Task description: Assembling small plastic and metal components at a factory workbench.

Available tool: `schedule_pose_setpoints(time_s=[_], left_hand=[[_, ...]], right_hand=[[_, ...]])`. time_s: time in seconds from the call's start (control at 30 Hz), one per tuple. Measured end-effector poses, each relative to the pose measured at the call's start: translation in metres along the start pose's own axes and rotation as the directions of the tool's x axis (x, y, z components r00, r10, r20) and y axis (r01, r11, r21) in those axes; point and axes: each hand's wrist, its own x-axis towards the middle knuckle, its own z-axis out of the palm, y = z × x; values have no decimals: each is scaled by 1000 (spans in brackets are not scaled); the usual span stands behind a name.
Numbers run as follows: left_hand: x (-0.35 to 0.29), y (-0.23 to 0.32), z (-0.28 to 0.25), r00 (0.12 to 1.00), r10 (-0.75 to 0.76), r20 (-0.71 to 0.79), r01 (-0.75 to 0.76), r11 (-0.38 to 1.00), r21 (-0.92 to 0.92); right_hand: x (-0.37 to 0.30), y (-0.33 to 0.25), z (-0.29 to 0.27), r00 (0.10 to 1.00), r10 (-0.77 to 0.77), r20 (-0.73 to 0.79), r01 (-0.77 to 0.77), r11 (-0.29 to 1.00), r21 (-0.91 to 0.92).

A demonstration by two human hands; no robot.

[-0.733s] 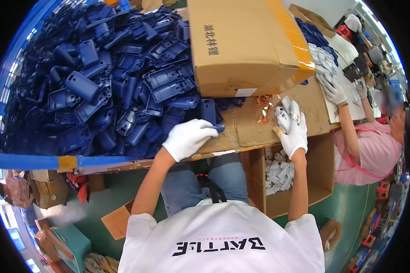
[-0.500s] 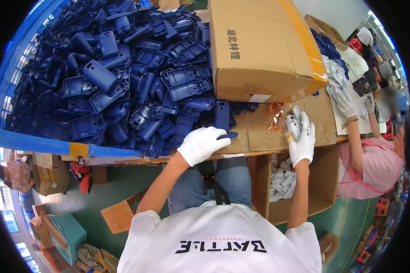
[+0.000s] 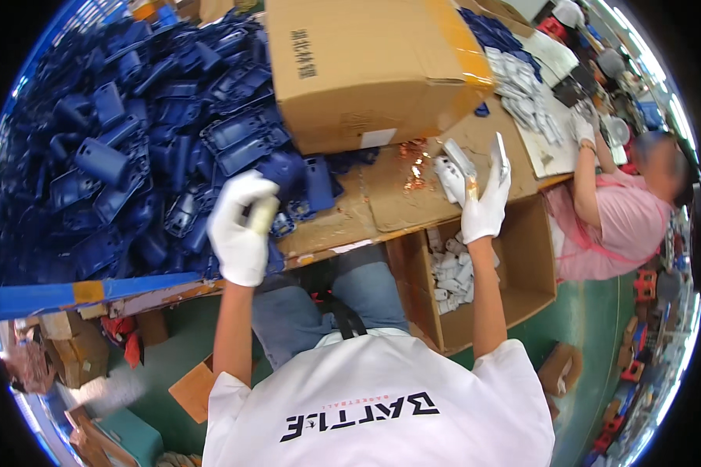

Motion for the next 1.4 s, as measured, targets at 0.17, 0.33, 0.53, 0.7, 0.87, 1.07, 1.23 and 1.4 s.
schedule_pose_setpoints(time_s=[0.17,0.33,0.53,0.7,0.87,1.07,1.23,1.4], left_hand=[[82,-3,0,931,356,74,-311,673,671],[82,17,14,847,482,226,-397,290,871],[-77,41,75,828,-313,465,343,939,23],[-124,4,83,691,-539,482,640,766,-62],[-130,5,58,488,-743,457,873,414,-259],[-133,15,65,511,-746,427,859,440,-260],[-132,15,65,533,-703,471,845,468,-259],[-130,16,65,469,-720,512,881,342,-326]], right_hand=[[-10,-10,-27,983,-48,-175,83,977,198],[-34,-34,-48,870,121,479,-428,668,609],[-60,-68,-38,721,-447,529,-139,655,743],[-82,-87,-25,613,-463,641,-72,774,629],[-68,-74,-32,760,-159,630,-266,808,525],[-50,-58,23,963,-132,235,119,990,71],[-56,-52,45,940,-180,289,221,969,-113],[-57,-50,45,923,-282,261,327,933,-150]])
